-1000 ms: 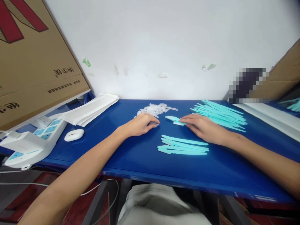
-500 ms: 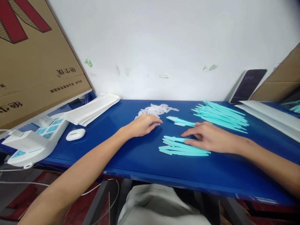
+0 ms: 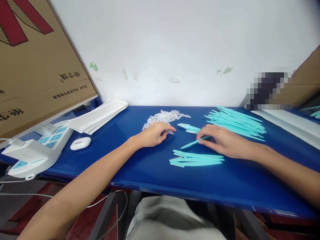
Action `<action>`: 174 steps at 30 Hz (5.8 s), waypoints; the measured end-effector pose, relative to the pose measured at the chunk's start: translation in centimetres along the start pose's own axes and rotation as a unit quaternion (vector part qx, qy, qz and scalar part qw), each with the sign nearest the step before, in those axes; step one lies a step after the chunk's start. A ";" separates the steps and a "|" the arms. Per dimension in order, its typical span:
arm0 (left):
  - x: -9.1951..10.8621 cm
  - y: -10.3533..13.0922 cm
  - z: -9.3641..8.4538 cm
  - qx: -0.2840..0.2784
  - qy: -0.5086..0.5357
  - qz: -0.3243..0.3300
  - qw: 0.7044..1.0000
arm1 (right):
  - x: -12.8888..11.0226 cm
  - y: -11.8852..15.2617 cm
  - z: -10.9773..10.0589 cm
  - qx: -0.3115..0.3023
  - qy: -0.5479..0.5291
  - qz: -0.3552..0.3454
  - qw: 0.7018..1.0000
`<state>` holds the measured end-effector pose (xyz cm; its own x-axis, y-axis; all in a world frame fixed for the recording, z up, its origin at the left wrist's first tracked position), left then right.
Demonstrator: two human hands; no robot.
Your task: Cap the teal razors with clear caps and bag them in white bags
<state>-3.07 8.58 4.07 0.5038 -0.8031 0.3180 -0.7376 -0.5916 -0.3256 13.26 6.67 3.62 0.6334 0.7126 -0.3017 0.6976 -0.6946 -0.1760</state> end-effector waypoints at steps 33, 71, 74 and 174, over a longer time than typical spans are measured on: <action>-1.1 0.3 -1.9 0.105 0.060 -0.077 0.990 | 1.3 -0.2 -1.4 0.135 0.001 0.041 0.990; -2.9 0.4 -2.2 0.196 0.325 -0.122 0.917 | 0.4 0.2 -1.4 0.122 0.008 0.055 0.991; -2.7 0.4 -2.1 0.188 0.272 -0.128 0.935 | -0.1 0.2 -1.8 0.143 0.006 0.039 0.989; -0.2 0.5 -3.4 0.193 -0.012 -0.019 0.981 | 1.3 -0.3 -1.4 0.081 0.094 0.059 0.991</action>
<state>-5.05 8.74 6.86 0.5411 -0.7791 0.3166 -0.4955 -0.5995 -0.6285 14.39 7.95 4.61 0.7692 0.6207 -0.1521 0.5615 -0.7701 -0.3028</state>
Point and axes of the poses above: each hand's wrist, its own y-axis away from the middle knuckle, its own z-axis out of the palm, x = y × z, the point moved 10 cm from there along -y, towards the middle knuckle, and after that the axes turned 1 degree about z, right-handed, at the moved point
